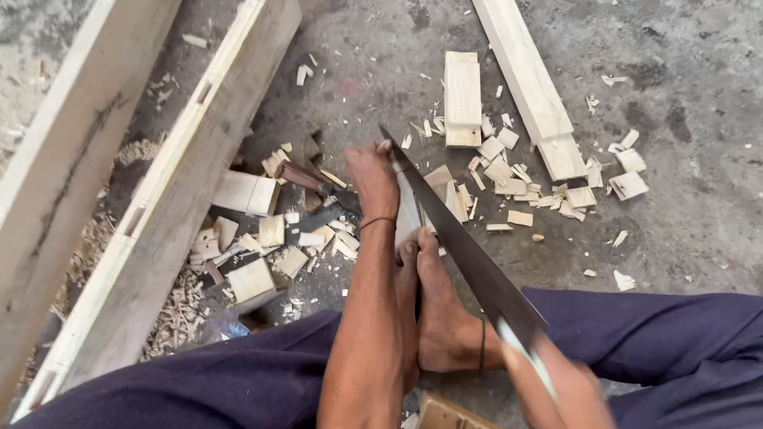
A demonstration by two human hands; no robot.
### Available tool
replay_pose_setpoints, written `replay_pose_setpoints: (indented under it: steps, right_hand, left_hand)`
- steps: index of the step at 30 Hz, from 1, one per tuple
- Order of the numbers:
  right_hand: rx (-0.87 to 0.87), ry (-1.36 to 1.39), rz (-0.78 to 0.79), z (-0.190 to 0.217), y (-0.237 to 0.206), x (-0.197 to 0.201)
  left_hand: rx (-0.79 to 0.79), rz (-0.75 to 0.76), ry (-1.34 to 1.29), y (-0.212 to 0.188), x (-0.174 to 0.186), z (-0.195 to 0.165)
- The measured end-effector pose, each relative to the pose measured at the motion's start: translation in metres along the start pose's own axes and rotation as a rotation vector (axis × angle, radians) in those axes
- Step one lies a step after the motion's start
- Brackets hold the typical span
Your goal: The person holds a wooden frame rail on the workshop floor and marks a tenon shoulder with a green pencil, then sits on the floor, clamps a small wooden block between the feet, and saws it with a handsaw. Near the end the person picks up a mallet and chisel and works on the cut block.
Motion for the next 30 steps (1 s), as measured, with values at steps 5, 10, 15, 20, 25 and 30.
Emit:
replay_pose_setpoints:
  steps: [5, 10, 15, 20, 25, 30]
  right_hand:
    - [-0.056, 0.116, 0.112, 0.046, 0.093, -0.058]
    - [0.001, 0.130, 0.035, 0.040, 0.016, -0.014]
    - [0.054, 0.086, -0.014, 0.038, 0.008, 0.012]
    - [-0.068, -0.005, 0.111, 0.107, 0.087, -0.035]
    - [0.176, -0.026, -0.036, 0.099, 0.033, -0.001]
    - [-0.440, 0.195, 0.218, 0.007, 0.006, 0.007]
  left_hand:
    - [-0.110, -0.026, 0.131, -0.003, 0.010, -0.004]
    - [-0.037, -0.038, 0.125, -0.003, 0.016, -0.009]
    - [-0.122, -0.015, 0.132, -0.005, 0.008, -0.018]
    - [0.003, 0.034, 0.056, -0.004, 0.011, 0.001]
    - [-0.424, -0.089, 0.029, -0.014, 0.016, -0.021]
    - [-0.201, -0.025, -0.015, -0.013, 0.009, -0.027]
Point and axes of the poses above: each hand's wrist, its own y-axis towards the middle knuckle, its own x-axis out of the back of the hand, z = x × y, the point moved 5 cm from there along y, towards the middle knuckle, and after that the axes turned 2 degrees about -y, right-handed, at the moved point
